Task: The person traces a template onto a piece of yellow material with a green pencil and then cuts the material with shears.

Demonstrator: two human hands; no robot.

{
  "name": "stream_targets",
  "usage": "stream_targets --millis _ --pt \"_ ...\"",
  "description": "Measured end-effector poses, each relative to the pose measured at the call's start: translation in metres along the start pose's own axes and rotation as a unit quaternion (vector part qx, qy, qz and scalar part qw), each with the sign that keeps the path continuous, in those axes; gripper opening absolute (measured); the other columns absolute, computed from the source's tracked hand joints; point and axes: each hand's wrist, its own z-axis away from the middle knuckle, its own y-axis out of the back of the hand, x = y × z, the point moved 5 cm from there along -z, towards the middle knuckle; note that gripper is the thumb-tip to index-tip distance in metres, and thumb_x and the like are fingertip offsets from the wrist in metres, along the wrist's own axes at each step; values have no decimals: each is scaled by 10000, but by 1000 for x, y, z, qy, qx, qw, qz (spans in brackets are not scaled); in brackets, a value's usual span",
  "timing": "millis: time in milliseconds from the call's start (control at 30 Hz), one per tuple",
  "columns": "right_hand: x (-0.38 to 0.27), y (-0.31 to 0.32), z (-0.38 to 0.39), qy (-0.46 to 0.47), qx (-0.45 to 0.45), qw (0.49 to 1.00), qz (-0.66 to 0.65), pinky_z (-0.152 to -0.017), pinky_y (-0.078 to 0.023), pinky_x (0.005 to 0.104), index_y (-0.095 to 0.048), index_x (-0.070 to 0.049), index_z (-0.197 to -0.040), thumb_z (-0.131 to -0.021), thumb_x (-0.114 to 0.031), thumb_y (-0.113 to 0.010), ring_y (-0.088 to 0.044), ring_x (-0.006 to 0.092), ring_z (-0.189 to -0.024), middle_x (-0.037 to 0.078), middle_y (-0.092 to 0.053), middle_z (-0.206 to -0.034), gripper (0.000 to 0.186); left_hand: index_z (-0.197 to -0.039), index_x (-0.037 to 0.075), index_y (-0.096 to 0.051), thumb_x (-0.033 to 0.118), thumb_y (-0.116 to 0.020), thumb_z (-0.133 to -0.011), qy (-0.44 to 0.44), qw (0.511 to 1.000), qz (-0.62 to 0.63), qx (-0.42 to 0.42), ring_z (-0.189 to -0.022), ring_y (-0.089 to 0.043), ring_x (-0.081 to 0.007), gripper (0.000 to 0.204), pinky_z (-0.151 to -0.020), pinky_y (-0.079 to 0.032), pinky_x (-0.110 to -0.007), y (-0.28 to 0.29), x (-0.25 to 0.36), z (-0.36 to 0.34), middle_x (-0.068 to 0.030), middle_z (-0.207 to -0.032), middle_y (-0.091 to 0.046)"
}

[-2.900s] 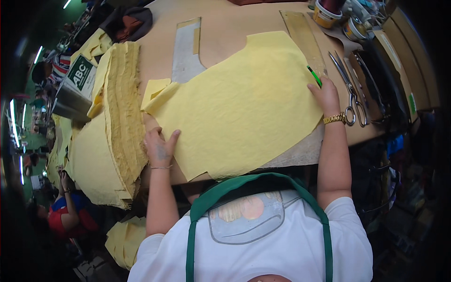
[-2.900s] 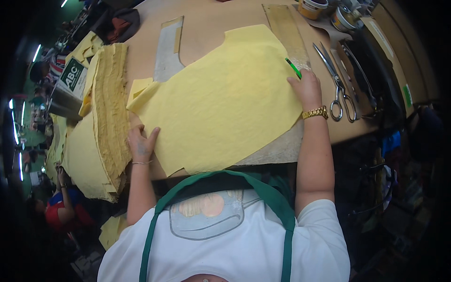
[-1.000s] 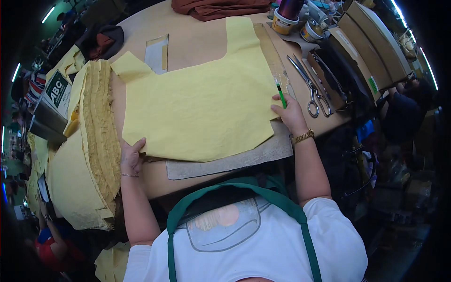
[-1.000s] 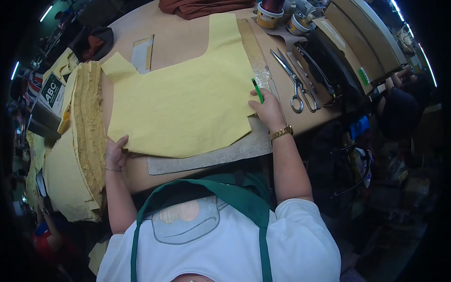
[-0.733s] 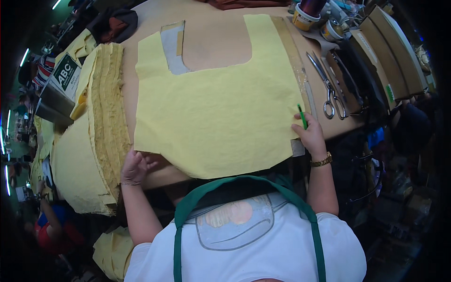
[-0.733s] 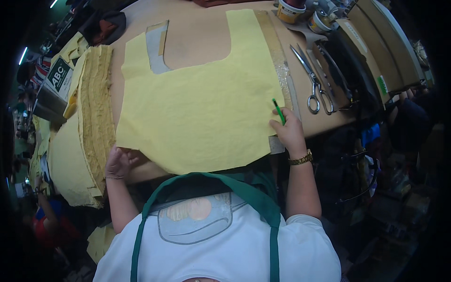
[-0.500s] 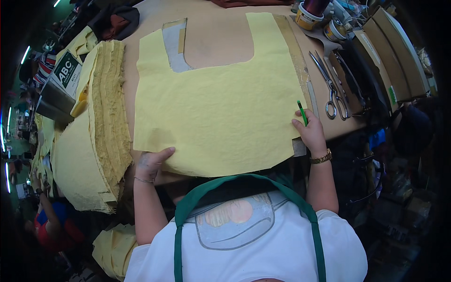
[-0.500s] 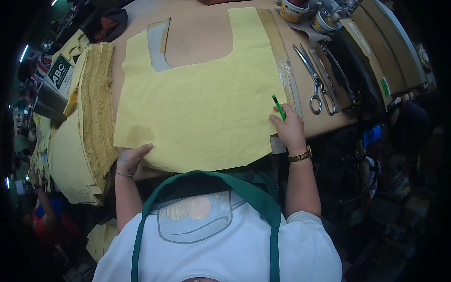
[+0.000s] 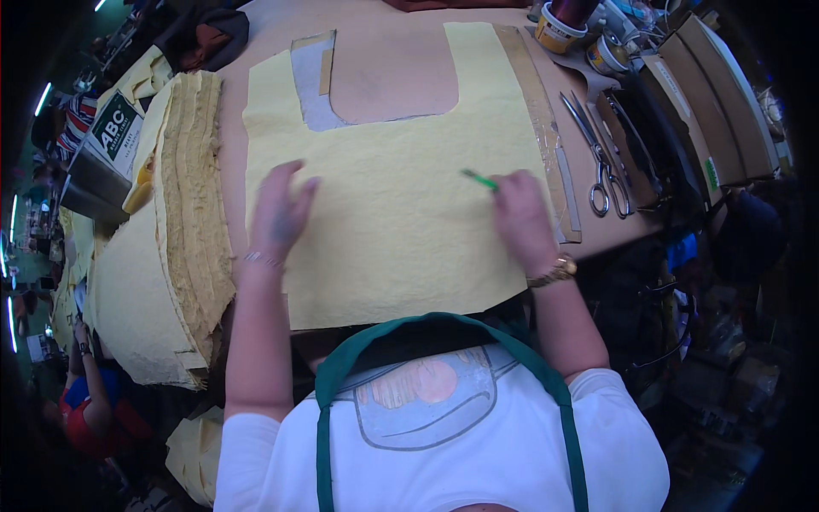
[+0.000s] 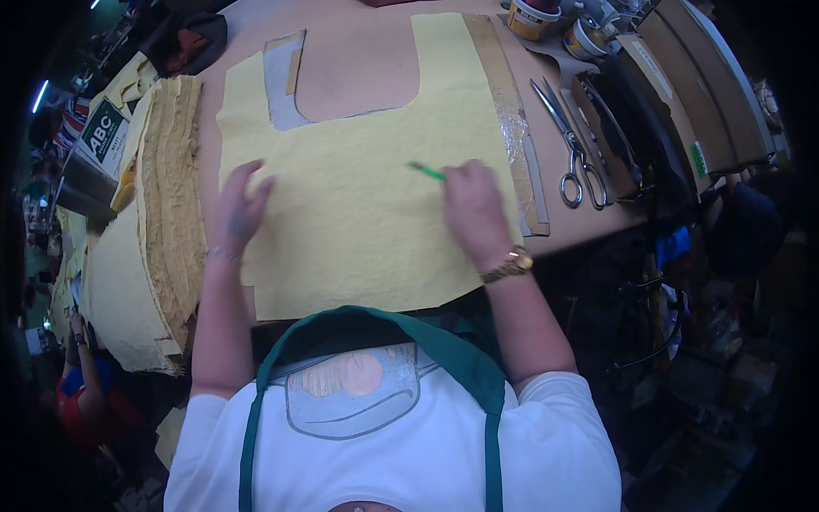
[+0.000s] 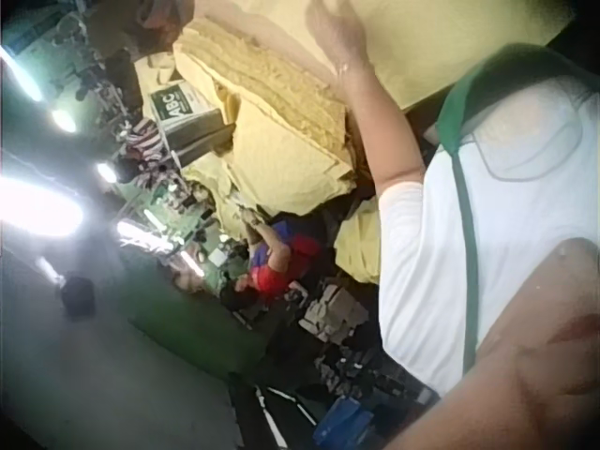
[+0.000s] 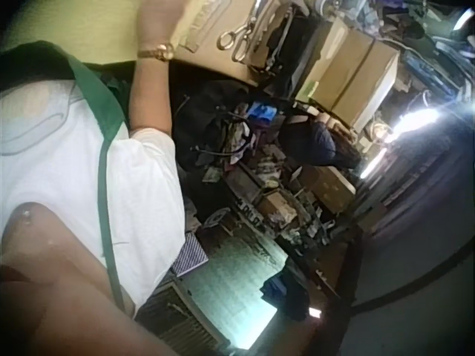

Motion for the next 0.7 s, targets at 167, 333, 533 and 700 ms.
stream_targets --millis 167,333,533,700 --pt "-47 -44 0 76 -36 996 12 -751 -416 388 -581 -77 -905 -730 -230 -581 -496 274 -848 108 -513 -840 233 -1178 61 -427 346 -515 -815 34 989 -138 -38 -1182 -349 -313 470 -908 -339 -488 -83 -15 -38 -137 -1261 -397" --pt "47 15 7 -26 68 997 30 -805 -395 399 -582 -49 -921 -714 -210 -604 -494 308 -891 131 -528 -953 263 -1294 166 -331 447 -414 -843 109 969 -186 -122 -1288 -174 -276 537 -933 -186 -617 -102 -14 -34 -69 -1378 -246" --pt "162 69 51 -306 30 921 237 -839 -388 413 -569 -35 -972 -739 -215 -572 -456 322 -977 155 -516 -994 294 -1253 160 -392 416 -435 -844 85 974 -187 -90 -1264 -237 -275 485 -922 -227 -601 -99 -6 -32 -80 -1343 -308" --pt "165 71 33 -325 -7 909 260 -826 -407 418 -578 -55 -1005 -686 -228 -619 -513 359 -910 194 -547 -949 365 -1099 120 -545 251 -562 -783 -41 988 -148 4 -1112 -436 -330 342 -890 -362 -419 -88 3 -25 -114 -1156 -506"
